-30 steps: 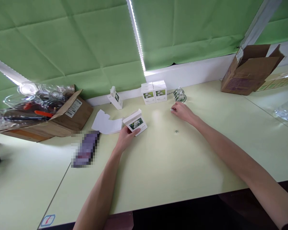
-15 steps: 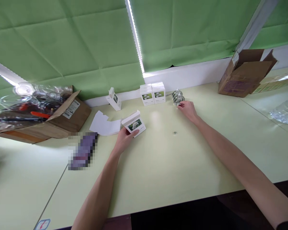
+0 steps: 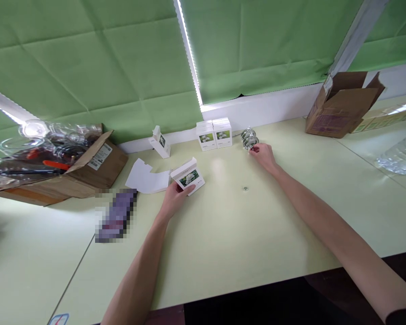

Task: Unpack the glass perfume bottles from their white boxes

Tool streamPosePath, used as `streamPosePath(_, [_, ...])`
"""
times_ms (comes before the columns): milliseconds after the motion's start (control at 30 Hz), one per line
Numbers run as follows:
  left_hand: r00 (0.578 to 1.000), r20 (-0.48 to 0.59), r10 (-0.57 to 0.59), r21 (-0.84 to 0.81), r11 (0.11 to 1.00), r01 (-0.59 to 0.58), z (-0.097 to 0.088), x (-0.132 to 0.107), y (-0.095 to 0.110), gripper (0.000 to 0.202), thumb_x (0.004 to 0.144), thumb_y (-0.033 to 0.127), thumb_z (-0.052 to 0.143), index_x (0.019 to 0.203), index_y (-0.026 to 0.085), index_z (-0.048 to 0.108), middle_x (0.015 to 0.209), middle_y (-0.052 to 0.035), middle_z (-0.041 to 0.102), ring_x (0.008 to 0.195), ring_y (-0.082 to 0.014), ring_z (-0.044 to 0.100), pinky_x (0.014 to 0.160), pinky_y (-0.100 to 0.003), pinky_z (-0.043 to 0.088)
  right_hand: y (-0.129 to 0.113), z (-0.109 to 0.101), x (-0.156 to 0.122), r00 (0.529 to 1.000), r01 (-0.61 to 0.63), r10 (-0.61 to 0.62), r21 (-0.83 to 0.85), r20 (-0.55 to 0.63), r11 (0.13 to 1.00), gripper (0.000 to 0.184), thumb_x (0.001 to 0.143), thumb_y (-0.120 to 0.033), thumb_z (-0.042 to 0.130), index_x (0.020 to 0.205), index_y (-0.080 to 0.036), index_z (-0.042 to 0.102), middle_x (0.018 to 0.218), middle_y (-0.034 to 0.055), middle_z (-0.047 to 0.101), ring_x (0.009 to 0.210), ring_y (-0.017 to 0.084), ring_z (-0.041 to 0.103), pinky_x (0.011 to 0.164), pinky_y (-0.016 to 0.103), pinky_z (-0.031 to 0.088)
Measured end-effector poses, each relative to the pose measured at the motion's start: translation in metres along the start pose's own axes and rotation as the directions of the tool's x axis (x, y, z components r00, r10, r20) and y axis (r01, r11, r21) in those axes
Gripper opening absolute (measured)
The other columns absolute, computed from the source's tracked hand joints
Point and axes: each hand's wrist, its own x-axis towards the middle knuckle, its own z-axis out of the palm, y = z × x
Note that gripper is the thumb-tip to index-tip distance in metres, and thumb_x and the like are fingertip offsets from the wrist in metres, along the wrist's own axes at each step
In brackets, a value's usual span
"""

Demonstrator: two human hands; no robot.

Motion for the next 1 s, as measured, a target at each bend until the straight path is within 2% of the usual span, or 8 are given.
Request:
streamPosePath(300, [1.0, 0.001, -0.007, -0.021, 1.0, 0.007, -0.001, 0.002, -0.004, 0.052, 0.069, 0.051, 0.079, 0.109, 0.018, 0.069, 0.117, -0.0124, 0.073, 0.102, -0.032, 0.07, 0.082, -0.04, 0.06, -0.004, -0.004, 0.0, 0.999, 0.002, 0.002, -0.092, 0.041, 0.996, 0.022, 0.086, -0.023, 0.056, 0.084, -0.015, 0.076, 0.088, 0.0073, 0.074, 0.084, 0.02, 0.064, 0.076, 0.027, 0.043])
streamPosePath(533, [1.0, 0.021, 0.011, -0.01, 1.0, -0.011, -0.002, 0.002, -0.005, 0.053, 0.072, 0.051, 0.077, 0.113, 0.018, 0.068, 0.122, -0.0124, 0.071, 0.109, -0.0322, 0.068, 0.09, -0.041, 0.057, -0.023, -0.041, -0.01, 0.967, -0.018, 0.07, -0.211, 0.245, 0.977, 0.03, 0.088, -0.034, 0.058, 0.066, -0.018, 0.071, 0.064, 0.0072, 0.064, 0.068, 0.021, 0.059, 0.062, 0.03, 0.036])
streamPosePath(600, [0.999, 0.032, 0.014, -0.021, 1.0, -0.014, -0.002, 0.003, -0.008, 0.054, 0.073, 0.051, 0.077, 0.114, 0.018, 0.068, 0.123, -0.0121, 0.071, 0.112, -0.0321, 0.067, 0.093, -0.042, 0.056, -0.034, -0.053, -0.018, 0.917, 0.038, 0.041, -0.19, 0.396, 0.981, 0.023, 0.081, -0.04, 0.069, 0.069, -0.02, 0.072, 0.067, 0.0049, 0.066, 0.066, 0.02, 0.06, 0.06, 0.029, 0.037])
streamPosePath(633, [0.999, 0.035, 0.013, -0.031, 0.999, -0.012, -0.002, 0.004, -0.009, 0.054, 0.072, 0.051, 0.077, 0.115, 0.018, 0.068, 0.123, -0.012, 0.071, 0.112, -0.032, 0.067, 0.094, -0.043, 0.056, -0.041, -0.058, -0.023, 0.867, 0.075, 0.016, -0.161, 0.499, 0.984, 0.02, 0.075, -0.041, 0.075, 0.073, -0.021, 0.073, 0.072, 0.0034, 0.069, 0.067, 0.019, 0.061, 0.06, 0.028, 0.039])
streamPosePath(700, [0.999, 0.037, 0.007, -0.047, 0.999, -0.006, -0.002, 0.005, -0.011, 0.055, 0.072, 0.051, 0.077, 0.116, 0.019, 0.067, 0.124, -0.0115, 0.071, 0.113, -0.0318, 0.067, 0.094, -0.043, 0.056, -0.058, -0.064, -0.035, 0.658, 0.159, -0.032, -0.097, 0.752, 0.983, 0.032, 0.069, -0.043, 0.08, 0.093, -0.024, 0.073, 0.087, 0.0033, 0.073, 0.076, 0.02, 0.065, 0.062, 0.028, 0.042])
streamPosePath(767, [0.999, 0.034, 0.005, -0.048, 0.999, -0.003, -0.002, 0.005, -0.01, 0.054, 0.072, 0.05, 0.077, 0.116, 0.019, 0.068, 0.125, -0.0114, 0.07, 0.113, -0.0317, 0.067, 0.094, -0.043, 0.056, -0.076, -0.065, -0.047, 0.54, 0.229, -0.029, -0.113, 0.841, 0.967, 0.038, 0.065, -0.039, 0.083, 0.098, -0.024, 0.071, 0.092, 0.0037, 0.072, 0.079, 0.021, 0.066, 0.061, 0.028, 0.043])
streamPosePath(800, [0.999, 0.034, 0.006, -0.044, 0.999, -0.004, -0.002, 0.004, -0.009, 0.054, 0.073, 0.05, 0.077, 0.116, 0.019, 0.068, 0.125, -0.0115, 0.07, 0.114, -0.0318, 0.067, 0.094, -0.043, 0.056, -0.083, -0.064, -0.053, 0.527, 0.259, -0.027, -0.13, 0.849, 0.957, 0.036, 0.065, -0.034, 0.082, 0.097, -0.023, 0.07, 0.094, 0.0042, 0.071, 0.078, 0.021, 0.066, 0.06, 0.029, 0.043])
streamPosePath(1000, [1.0, 0.02, -0.003, -0.003, 1.0, 0.003, -0.001, -0.001, 0.001, 0.051, 0.072, 0.05, 0.077, 0.11, 0.018, 0.069, 0.121, -0.0121, 0.072, 0.111, -0.0331, 0.068, 0.09, -0.042, 0.058, -0.097, -0.048, -0.068, 0.6, 0.324, -0.05, -0.185, 0.798, 0.928, 0.017, 0.063, -0.012, 0.076, 0.075, -0.02, 0.067, 0.101, 0.0063, 0.067, 0.066, 0.016, 0.06, 0.051, 0.028, 0.037])
